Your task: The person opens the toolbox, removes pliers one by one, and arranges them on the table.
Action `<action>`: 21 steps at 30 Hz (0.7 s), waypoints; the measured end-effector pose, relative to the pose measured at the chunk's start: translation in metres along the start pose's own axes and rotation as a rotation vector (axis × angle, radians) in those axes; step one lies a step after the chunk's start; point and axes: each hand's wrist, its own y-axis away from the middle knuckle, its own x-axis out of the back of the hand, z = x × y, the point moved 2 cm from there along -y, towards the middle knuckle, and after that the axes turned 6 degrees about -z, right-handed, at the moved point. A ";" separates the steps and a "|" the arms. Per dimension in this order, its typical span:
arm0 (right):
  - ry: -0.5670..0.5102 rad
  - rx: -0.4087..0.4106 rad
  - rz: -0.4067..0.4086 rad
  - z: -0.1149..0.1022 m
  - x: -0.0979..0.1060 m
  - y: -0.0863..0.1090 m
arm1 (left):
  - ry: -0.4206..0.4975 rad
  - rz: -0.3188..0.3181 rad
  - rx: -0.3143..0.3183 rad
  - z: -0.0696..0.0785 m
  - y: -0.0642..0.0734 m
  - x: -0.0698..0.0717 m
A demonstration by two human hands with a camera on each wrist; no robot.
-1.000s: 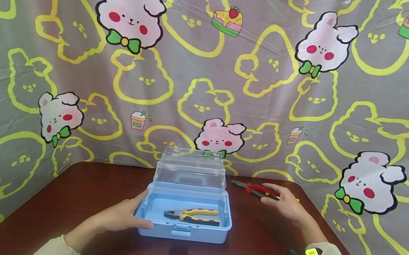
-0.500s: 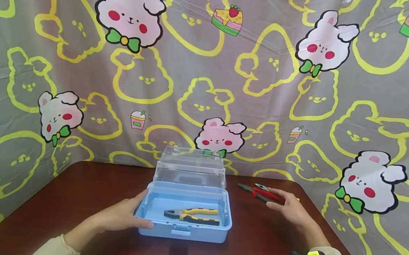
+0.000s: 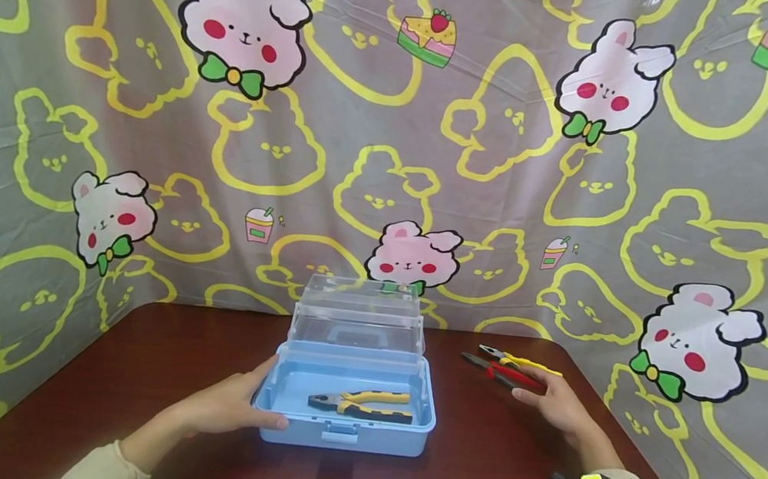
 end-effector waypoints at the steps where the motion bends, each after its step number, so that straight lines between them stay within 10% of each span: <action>1: -0.001 -0.005 -0.001 0.001 0.000 0.001 | -0.001 0.000 -0.001 0.000 0.000 0.000; 21: 0.101 -0.151 -0.053 0.031 0.006 -0.007 | 0.006 -0.002 -0.024 -0.001 0.000 0.001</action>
